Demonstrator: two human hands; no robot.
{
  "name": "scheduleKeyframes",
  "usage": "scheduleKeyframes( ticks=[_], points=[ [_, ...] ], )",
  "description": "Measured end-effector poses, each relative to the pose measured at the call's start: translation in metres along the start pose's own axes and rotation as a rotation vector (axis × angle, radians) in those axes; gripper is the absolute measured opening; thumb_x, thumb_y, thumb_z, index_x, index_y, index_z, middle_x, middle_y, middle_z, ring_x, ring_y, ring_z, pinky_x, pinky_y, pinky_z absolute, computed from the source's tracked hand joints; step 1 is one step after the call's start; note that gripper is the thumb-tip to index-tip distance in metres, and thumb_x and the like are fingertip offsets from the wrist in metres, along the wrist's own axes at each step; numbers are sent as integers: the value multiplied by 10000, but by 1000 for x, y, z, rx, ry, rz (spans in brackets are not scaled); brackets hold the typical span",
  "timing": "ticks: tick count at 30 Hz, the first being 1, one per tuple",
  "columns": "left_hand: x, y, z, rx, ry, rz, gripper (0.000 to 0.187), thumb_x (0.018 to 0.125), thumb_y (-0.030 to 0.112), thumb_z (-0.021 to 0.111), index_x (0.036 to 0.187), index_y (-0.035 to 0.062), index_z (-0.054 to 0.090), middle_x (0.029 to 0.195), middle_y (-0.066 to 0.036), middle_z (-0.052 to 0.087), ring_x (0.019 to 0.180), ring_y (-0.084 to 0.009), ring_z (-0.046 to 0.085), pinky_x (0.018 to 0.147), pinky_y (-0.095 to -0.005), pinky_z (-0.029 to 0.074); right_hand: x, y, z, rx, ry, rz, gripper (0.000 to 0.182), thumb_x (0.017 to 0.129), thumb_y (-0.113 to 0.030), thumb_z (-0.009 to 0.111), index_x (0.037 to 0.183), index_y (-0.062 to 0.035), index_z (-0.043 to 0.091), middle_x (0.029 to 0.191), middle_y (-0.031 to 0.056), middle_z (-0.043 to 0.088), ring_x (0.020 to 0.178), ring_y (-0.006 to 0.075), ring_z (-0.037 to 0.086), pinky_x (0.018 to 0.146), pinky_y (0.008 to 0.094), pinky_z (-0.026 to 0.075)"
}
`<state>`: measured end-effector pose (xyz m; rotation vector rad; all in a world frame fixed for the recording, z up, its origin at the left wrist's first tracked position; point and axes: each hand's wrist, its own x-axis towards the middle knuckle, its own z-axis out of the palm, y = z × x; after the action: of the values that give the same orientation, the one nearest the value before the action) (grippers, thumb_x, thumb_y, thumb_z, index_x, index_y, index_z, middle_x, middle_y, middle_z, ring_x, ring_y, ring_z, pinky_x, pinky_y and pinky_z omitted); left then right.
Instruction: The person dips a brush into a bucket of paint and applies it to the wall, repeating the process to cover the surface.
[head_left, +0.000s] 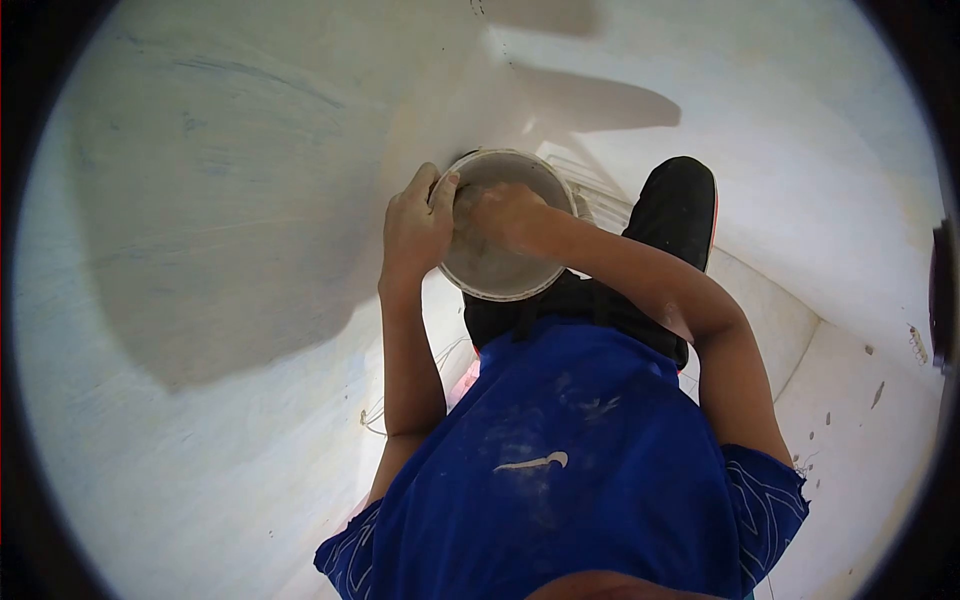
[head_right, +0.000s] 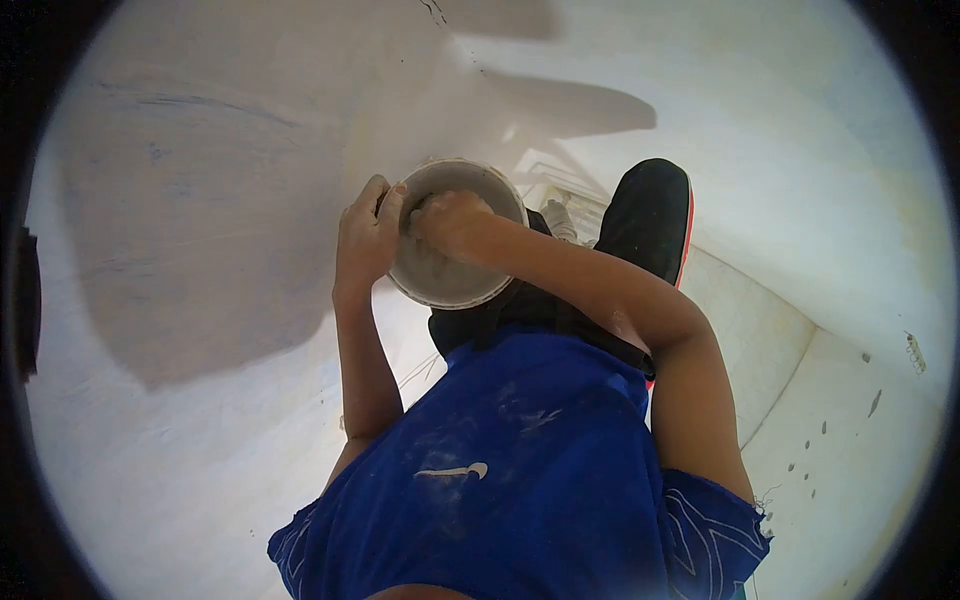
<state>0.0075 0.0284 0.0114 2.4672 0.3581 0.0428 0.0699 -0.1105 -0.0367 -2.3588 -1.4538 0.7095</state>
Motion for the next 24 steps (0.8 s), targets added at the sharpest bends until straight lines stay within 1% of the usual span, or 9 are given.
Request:
scheduleKeyframes(
  ticks=[1,2,4,10,13,17,19,23,24],
  points=[
    [-1,0,0,8,9,14,329,1011,289,549,854,2,517,695,-239,566,634,-435,537,632,-488,429,-1,-1,-3,27,-16,2,282,912,-206,663,1171,-98,697,1166,117,711,1117,272,689,899,395,591],
    [-1,0,0,10,5,16,329,1011,289,549,854,2,517,695,-239,566,634,-435,537,632,-488,429,0,-1,2,31,-14,4,282,912,-206,663,1171,-98,697,1166,117,711,1117,272,689,899,395,591],
    [1,-2,1,-4,1,10,333,1012,287,547,851,-2,510,697,-239,564,631,-426,530,632,-483,430,3,-2,13,-3,9,-87,215,881,-118,655,1065,-28,723,1121,146,724,1045,301,713,852,396,600],
    [0,-1,-1,31,-14,2,335,1013,287,544,852,-4,508,695,-235,552,626,-410,514,637,-480,432,-9,-13,2,-63,-98,-101,241,890,-124,640,1102,-67,739,1147,121,727,1088,293,697,906,408,575],
    [0,1,-1,45,-7,-14,338,1012,293,542,856,-5,510,691,-238,552,624,-415,518,635,-482,431,-4,-8,9,-124,-120,-132,238,889,-126,637,1096,-67,738,1134,122,728,1104,296,689,913,412,569],
    [0,2,-2,28,-12,-27,344,1012,301,543,859,-5,509,693,-242,555,628,-422,524,636,-488,431,-9,-3,-9,-43,-83,-152,232,889,-124,633,1087,-65,737,1113,130,726,1087,294,695,907,408,571],
    [1,-2,0,24,-10,-2,348,1011,305,547,860,-6,510,695,-244,557,627,-425,523,635,-487,431,-2,-2,-9,-73,-63,-76,227,889,-118,626,1081,-69,737,1101,131,725,1081,295,696,910,406,570],
    [2,-3,1,9,-1,12,347,1010,305,551,859,-4,511,693,-243,556,627,-429,524,633,-487,432,2,-5,4,-7,-47,-51,226,876,-122,642,1075,-78,739,1102,126,728,1068,290,701,902,404,574],
    [2,-3,1,27,-5,1,345,1010,303,551,858,-4,512,694,-244,557,629,-432,526,632,-488,432,0,-4,6,-26,-95,-71,226,872,-125,647,1074,-81,740,1099,126,730,1063,289,703,900,404,574]
  ],
)
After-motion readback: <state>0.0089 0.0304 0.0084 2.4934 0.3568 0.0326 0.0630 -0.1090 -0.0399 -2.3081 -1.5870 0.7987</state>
